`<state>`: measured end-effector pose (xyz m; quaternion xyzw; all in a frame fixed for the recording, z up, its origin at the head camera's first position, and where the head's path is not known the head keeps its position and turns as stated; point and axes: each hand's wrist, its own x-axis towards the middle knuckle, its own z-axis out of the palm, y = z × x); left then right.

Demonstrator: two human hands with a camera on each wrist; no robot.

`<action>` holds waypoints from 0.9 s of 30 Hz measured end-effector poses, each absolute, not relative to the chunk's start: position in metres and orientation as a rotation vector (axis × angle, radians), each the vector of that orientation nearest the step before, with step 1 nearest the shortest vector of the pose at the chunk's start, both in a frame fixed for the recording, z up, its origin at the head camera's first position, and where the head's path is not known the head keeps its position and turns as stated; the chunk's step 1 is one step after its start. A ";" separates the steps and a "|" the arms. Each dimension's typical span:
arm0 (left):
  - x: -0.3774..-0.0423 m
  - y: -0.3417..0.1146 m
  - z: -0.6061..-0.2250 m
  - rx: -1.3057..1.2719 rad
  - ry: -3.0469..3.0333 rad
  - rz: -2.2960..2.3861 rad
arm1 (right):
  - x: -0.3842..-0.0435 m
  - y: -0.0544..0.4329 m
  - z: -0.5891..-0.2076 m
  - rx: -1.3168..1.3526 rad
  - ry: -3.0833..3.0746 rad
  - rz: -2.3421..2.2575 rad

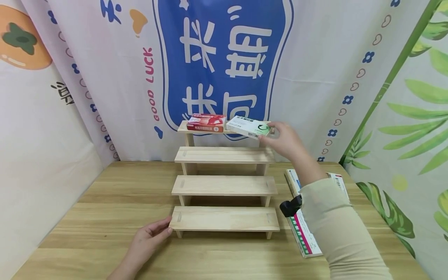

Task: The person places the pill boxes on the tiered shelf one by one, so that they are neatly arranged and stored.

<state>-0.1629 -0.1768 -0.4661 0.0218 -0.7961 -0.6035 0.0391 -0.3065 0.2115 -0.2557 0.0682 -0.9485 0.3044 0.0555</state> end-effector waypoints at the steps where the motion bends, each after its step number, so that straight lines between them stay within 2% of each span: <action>1: -0.163 -0.177 -0.466 0.068 -2.441 -1.850 | -0.307 0.212 -0.257 0.193 -2.860 0.929; 27: -0.162 -0.178 -0.466 0.047 -2.436 -1.868 | -0.329 0.197 -0.271 0.055 -2.661 1.066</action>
